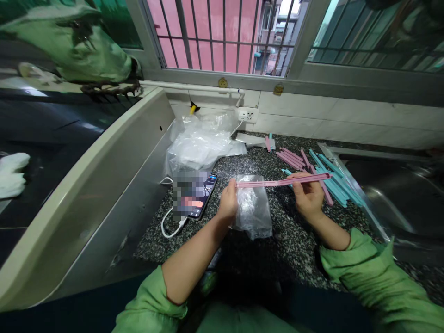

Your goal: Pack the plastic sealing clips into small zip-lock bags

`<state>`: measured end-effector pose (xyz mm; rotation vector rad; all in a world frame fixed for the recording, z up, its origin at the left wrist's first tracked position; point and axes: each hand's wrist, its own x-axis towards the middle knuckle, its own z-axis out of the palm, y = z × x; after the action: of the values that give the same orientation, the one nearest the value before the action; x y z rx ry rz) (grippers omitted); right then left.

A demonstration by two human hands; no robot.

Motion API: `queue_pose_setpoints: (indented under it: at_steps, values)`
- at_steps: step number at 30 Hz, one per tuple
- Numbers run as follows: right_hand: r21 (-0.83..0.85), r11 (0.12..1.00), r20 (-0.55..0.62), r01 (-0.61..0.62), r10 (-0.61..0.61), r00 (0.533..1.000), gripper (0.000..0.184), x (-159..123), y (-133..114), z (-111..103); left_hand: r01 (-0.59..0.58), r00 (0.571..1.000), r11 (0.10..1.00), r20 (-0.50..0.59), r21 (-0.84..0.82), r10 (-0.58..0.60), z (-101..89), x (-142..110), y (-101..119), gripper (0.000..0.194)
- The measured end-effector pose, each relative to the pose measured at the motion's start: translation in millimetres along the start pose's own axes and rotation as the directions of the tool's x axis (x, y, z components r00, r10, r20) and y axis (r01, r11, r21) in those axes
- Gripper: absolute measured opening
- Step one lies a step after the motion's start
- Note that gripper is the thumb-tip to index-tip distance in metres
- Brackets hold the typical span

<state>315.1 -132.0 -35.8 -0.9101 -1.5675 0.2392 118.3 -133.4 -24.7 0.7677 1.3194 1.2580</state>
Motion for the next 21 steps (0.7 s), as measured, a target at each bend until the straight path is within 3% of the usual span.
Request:
queue_pose_setpoints:
  at_steps: [11,21]
  values:
    - [0.049,0.981,-0.036,-0.189,0.191,0.981,0.015,0.9,-2.6,4.7,0.070,0.997,0.995,-0.014,-0.066,-0.071,0.0,2.1,2.2,0.035]
    - [0.170,0.900,-0.050,-0.401,0.415,0.909,0.027,-7.1,13.8,9.3,0.064,0.998,0.996,-0.023,-0.056,-0.066,0.2,3.6,1.3,0.035]
